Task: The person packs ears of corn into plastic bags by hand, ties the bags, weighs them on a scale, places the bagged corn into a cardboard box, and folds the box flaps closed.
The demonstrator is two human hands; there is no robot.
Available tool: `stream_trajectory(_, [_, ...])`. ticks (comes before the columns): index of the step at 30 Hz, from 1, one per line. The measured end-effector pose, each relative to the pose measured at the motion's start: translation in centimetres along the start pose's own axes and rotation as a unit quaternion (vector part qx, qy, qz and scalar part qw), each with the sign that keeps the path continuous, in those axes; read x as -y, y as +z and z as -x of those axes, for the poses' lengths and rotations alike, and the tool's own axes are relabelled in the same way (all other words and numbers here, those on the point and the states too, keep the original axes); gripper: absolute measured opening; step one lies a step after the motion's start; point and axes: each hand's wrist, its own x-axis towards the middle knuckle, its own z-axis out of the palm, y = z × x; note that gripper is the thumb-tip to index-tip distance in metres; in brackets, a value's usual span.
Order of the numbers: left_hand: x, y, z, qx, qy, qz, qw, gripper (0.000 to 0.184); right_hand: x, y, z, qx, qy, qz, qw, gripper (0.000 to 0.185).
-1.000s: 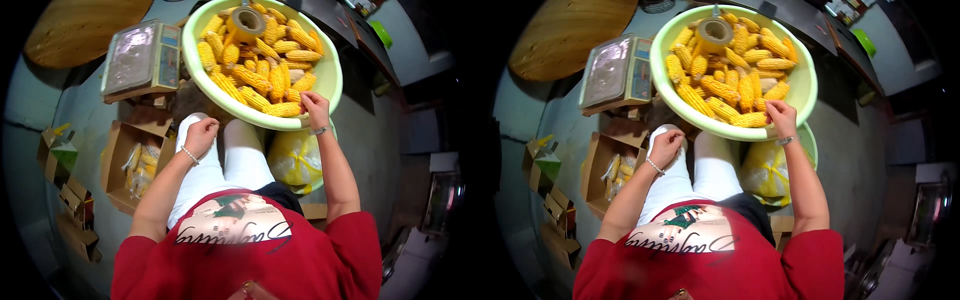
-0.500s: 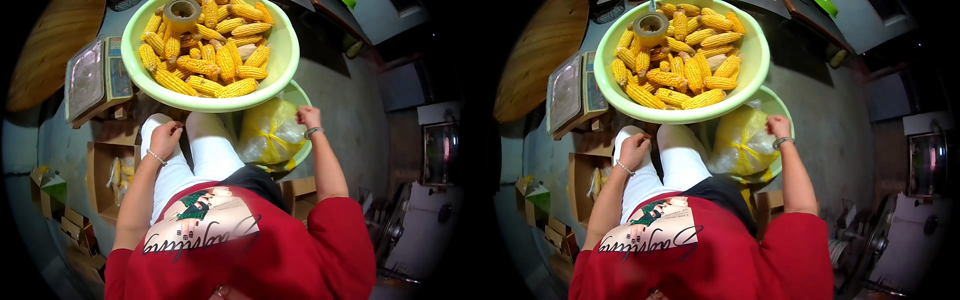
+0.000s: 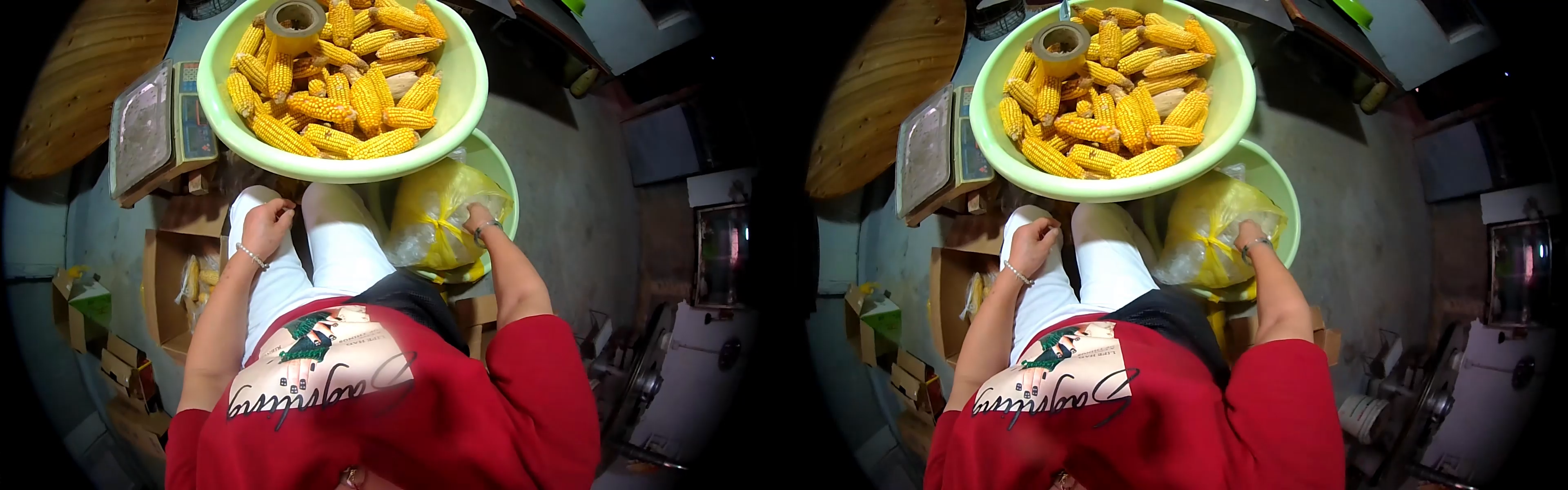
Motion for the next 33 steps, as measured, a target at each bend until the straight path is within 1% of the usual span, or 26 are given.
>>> stream_trajectory(2, [0.1, 0.0, 0.1, -0.001, 0.002, -0.01, 1.0, 0.021, 0.2, -2.1, 0.5, 0.014, 0.096, -0.082, 0.992, 0.036])
stream_trajectory(5, [0.1, -0.1, 0.2, 0.0, 0.006, -0.004, 1.0, 0.021, -1.2, -3.5, 0.9, -0.032, 0.144, -0.073, 0.986, 0.031])
stream_trajectory(9, [0.1, 0.0, 0.2, -0.009, 0.022, -0.012, 1.0, 0.021, -2.1, -6.1, 2.9, -0.147, 0.205, -0.045, 0.967, 0.019])
stream_trajectory(12, [0.6, 0.2, 0.3, -0.01, 0.031, -0.002, 0.999, 0.02, -3.8, -7.9, 2.9, -0.141, 0.217, -0.052, 0.965, 0.018])
stream_trajectory(13, [0.7, 0.2, 0.4, -0.013, 0.037, -0.003, 0.999, 0.02, -4.2, -8.6, 3.0, -0.157, 0.188, -0.053, 0.968, 0.017])
stream_trajectory(16, [1.1, 0.4, 0.3, -0.024, 0.068, -0.011, 0.997, 0.019, -5.4, -9.8, 1.6, -0.254, 0.173, -0.132, 0.942, 0.016])
stream_trajectory(17, [1.4, 0.5, 0.3, -0.029, 0.079, -0.014, 0.996, 0.019, -5.8, -10.4, 1.3, -0.271, 0.137, -0.229, 0.925, 0.015])
stream_trajectory(18, [1.4, 0.4, 0.3, -0.029, 0.078, -0.013, 0.996, 0.019, -5.5, -11.1, 0.9, -0.272, 0.088, -0.327, 0.901, 0.014])
stream_trajectory(20, [1.3, 0.3, 0.3, -0.027, 0.076, -0.011, 0.997, 0.019, -4.9, -12.5, -0.1, -0.263, -0.012, -0.511, 0.818, 0.014])
stream_trajectory(21, [1.2, 0.3, 0.3, -0.018, 0.059, 0.009, 0.998, 0.019, -3.8, -13.9, 0.3, -0.242, -0.04, -0.547, 0.8, 0.014])
stream_trajectory(23, [0.8, -0.1, 0.5, 0.0, 0.025, 0.048, 0.999, 0.018, 1.4, -18.2, 2.5, -0.196, -0.095, -0.614, 0.759, 0.015])
stream_trajectory(26, [-0.6, -0.5, 1.3, -0.001, -0.032, 0.208, 0.978, 0.017, 7.1, -22.7, 5.5, -0.153, -0.155, -0.587, 0.78, 0.013])
stream_trajectory(27, [-1.2, -0.5, 1.6, -0.004, -0.014, 0.242, 0.97, 0.018, 8.8, -23.5, 6.3, -0.141, -0.171, -0.585, 0.78, 0.012])
stream_trajectory(28, [-2.4, -0.9, 2.0, 0.007, 0.005, 0.281, 0.96, 0.024, 10.3, -24.0, 6.9, -0.128, -0.195, -0.575, 0.784, 0.012])
stream_trajectory(30, [-5.2, -1.5, 2.5, -0.021, 0.078, 0.275, 0.958, 0.035, 13.4, -24.6, 8.2, -0.101, -0.243, -0.555, 0.789, 0.013])
stream_trajectory(33, [-10.4, -3.6, 2.9, -0.042, 0.223, 0.167, 0.96, 0.057, 17.7, -25.3, 10.3, -0.013, -0.287, -0.531, 0.797, 0.012])
